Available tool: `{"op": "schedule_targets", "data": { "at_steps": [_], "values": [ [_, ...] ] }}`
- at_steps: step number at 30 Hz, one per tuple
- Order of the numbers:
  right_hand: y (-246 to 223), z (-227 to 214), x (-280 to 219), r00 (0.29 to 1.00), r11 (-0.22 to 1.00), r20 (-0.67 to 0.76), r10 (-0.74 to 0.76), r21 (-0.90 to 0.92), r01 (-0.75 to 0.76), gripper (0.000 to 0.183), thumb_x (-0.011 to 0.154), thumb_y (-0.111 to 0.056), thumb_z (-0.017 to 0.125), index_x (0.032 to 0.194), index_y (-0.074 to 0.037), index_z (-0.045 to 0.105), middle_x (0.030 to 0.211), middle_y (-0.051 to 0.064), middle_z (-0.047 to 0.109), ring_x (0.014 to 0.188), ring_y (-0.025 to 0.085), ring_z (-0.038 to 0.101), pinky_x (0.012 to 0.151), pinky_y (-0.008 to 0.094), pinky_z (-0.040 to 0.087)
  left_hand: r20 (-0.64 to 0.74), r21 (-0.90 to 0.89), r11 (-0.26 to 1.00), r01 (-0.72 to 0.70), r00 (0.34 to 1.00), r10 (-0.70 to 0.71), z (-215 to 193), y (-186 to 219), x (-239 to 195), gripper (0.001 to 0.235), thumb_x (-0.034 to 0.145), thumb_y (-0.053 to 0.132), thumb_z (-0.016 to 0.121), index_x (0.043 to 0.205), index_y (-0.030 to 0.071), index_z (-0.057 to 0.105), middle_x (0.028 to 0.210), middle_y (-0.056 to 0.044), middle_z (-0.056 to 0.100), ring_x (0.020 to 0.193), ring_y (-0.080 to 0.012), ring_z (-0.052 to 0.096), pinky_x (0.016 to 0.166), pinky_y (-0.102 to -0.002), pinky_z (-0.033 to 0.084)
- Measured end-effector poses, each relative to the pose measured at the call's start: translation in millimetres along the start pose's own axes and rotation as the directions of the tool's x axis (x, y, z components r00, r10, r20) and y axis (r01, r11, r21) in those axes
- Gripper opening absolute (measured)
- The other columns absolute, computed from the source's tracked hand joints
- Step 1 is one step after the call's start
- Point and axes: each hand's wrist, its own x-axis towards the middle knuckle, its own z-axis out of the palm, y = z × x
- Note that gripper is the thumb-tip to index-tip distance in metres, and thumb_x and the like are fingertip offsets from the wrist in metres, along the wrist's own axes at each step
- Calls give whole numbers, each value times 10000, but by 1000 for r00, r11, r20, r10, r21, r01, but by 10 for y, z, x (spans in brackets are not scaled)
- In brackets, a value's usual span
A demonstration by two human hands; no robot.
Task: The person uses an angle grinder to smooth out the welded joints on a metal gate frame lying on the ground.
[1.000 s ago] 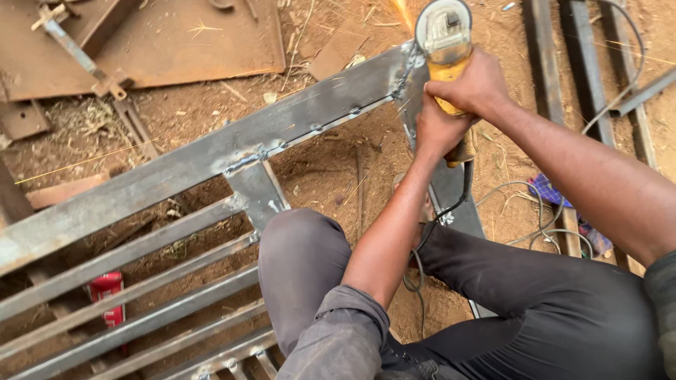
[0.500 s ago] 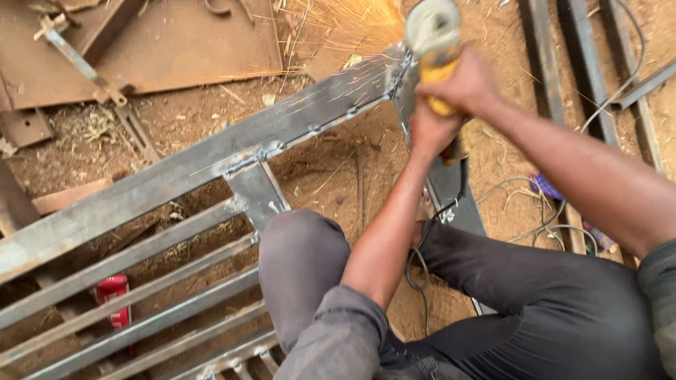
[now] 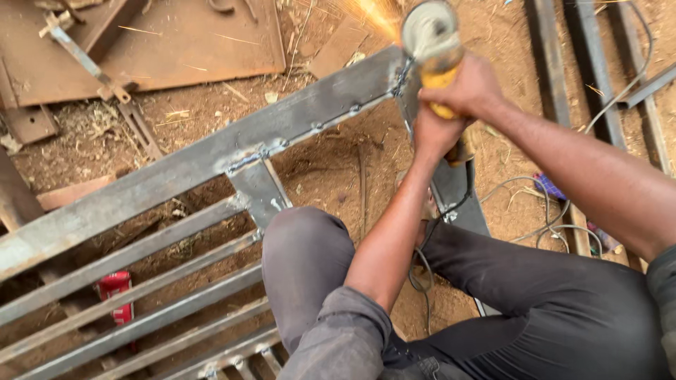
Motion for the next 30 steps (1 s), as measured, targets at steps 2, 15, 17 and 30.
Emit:
{"op": "schedule_targets", "data": {
  "at_steps": [2,15,17,30],
  "values": [
    [54,-129,8,991,990,11,132,43,-132,735,732,-534,831,1249,-32,686,1129,138,741,1007,242,754,887,363,605,15,16,999,29,999,-30,10,13,10,915,581,445,915,1319,43,552,1121,-186,756,1019,-331,761,854,-420,608],
    [-98,-105,-153,998,998,-5,56,-13,-56,743,679,-509,886,1210,-34,676,1092,152,740,951,278,736,872,402,584,-5,23,999,41,999,-41,61,-65,-92,909,563,424,920,1308,48,561,1114,-179,758,1003,-308,759,834,-416,604],
    [-120,-123,-202,989,989,24,147,-2,-147,741,698,-523,871,1230,-49,668,1102,134,740,951,275,739,852,412,587,-7,62,996,67,998,-66,16,-93,-151,904,569,436,921,1304,44,569,1097,-185,764,999,-314,759,833,-420,601],
    [-66,-164,-161,971,965,32,238,-124,-232,832,717,-544,867,1255,36,613,1075,185,730,922,294,735,835,407,597,19,-32,998,-47,999,47,151,-118,-137,793,580,469,893,1204,36,663,1040,-148,783,945,-290,788,790,-398,621]
  ]
}}
